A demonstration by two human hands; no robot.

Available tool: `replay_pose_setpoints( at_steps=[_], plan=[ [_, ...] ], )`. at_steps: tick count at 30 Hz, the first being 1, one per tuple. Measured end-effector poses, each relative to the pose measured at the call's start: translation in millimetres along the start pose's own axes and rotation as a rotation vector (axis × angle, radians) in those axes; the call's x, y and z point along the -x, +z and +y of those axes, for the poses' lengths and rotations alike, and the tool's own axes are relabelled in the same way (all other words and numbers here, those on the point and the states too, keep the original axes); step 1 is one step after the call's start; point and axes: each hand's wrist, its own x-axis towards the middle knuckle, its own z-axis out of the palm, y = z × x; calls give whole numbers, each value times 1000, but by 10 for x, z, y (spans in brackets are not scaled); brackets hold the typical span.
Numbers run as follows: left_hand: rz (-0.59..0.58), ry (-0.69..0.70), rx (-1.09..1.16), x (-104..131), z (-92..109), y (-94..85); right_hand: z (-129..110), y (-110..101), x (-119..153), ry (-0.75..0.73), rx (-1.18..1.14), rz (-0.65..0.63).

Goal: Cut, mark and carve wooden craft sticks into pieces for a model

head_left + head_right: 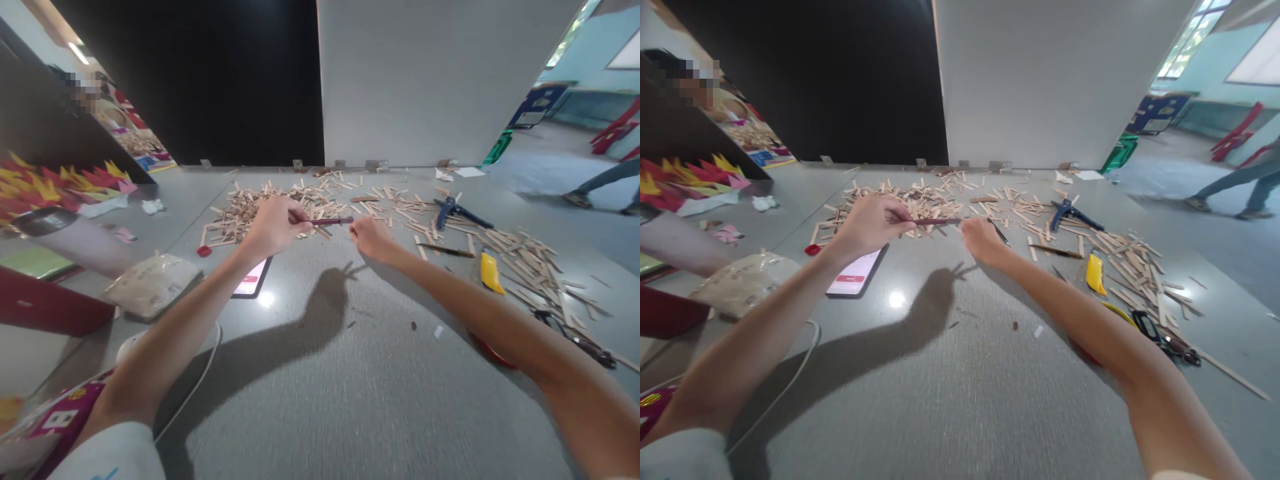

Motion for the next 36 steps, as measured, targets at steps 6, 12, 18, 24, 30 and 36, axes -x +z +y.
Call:
replay_pose_setpoints(
  at_steps=[6, 12, 18, 24, 30, 36],
  plan=[
    [98, -109, -13, 37, 87, -64, -292, -138, 841, -353, -28, -130],
    [114, -142, -13, 58, 132, -94, -154, 24, 2027, -702, -73, -242],
    [89, -125, 22, 78, 168, -72, -45, 262, 1993, -584, -7, -185],
    [54, -97, 30, 85, 188, -66, 298, 168, 625, -214, -38, -117],
    [37, -68, 53, 46, 83, -54, 460, 22, 301, 38, -79, -11],
    [42, -51, 87, 57, 60, -40, -146, -21, 1625, -404, -274, -165]
  ],
)
